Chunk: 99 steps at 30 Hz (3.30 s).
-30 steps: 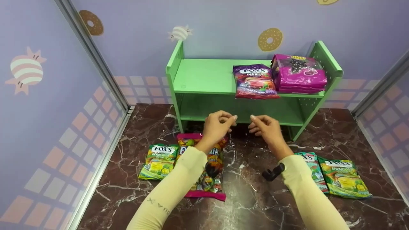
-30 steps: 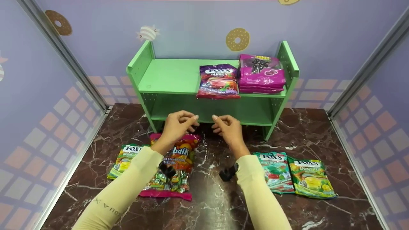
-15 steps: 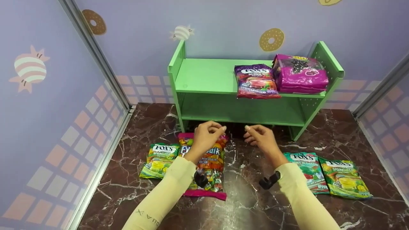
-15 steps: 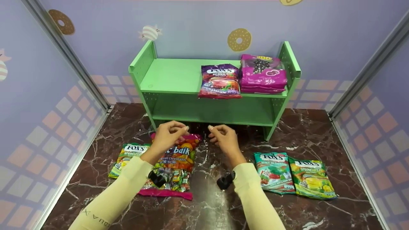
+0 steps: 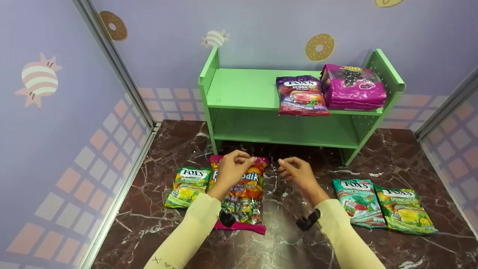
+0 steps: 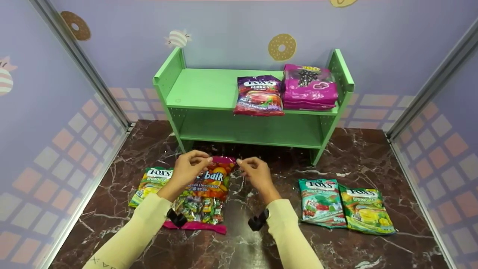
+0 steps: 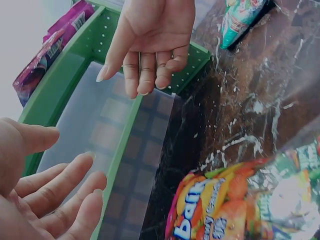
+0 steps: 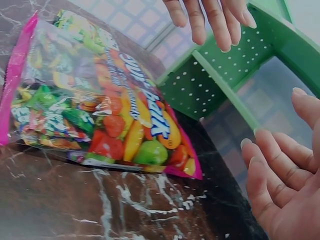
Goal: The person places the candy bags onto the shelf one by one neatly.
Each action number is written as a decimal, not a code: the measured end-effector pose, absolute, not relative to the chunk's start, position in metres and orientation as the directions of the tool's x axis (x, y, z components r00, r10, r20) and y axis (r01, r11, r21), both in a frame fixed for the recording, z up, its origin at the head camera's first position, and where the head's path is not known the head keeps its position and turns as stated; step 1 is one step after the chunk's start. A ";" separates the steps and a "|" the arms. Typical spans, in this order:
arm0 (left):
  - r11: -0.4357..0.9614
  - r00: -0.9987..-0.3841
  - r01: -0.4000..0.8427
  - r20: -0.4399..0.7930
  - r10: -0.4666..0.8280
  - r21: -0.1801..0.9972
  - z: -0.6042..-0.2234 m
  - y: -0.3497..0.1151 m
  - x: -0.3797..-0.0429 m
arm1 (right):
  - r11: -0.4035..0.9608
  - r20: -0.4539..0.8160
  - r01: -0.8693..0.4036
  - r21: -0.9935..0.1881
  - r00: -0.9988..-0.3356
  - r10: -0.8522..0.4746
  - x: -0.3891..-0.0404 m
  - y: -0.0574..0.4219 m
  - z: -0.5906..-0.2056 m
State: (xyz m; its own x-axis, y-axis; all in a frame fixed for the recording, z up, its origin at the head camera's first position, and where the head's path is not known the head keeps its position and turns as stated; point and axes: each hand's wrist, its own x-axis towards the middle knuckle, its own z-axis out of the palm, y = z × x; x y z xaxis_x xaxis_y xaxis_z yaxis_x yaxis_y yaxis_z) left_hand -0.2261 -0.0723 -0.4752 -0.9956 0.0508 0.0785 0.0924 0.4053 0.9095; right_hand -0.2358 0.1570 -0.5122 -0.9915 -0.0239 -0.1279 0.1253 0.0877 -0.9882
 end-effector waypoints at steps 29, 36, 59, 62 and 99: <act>0.441 -0.997 -0.053 -0.023 -0.074 0.896 -0.516 -0.119 -0.207 | 0.119 -0.200 0.198 -0.973 -0.980 -0.008 -0.221 0.118 -0.556; 0.465 -0.997 -0.051 -0.016 -0.080 0.884 -0.529 -0.132 -0.204 | 0.178 -0.170 0.164 -0.970 -0.985 -0.019 -0.213 0.106 -0.564; 0.484 -0.991 -0.132 -0.101 -0.089 0.865 -0.553 -0.145 -0.194 | 0.223 -0.181 0.160 -0.962 -0.980 -0.077 -0.203 0.084 -0.576; 0.487 -0.990 -0.135 -0.105 -0.089 0.863 -0.555 -0.146 -0.194 | 0.226 -0.181 0.158 -0.961 -0.980 -0.084 -0.203 0.084 -0.576; 0.488 -0.980 -0.194 -0.193 -0.052 0.851 -0.559 -0.134 -0.189 | 0.333 -0.150 0.135 -0.933 -0.989 -0.018 -0.201 0.090 -0.584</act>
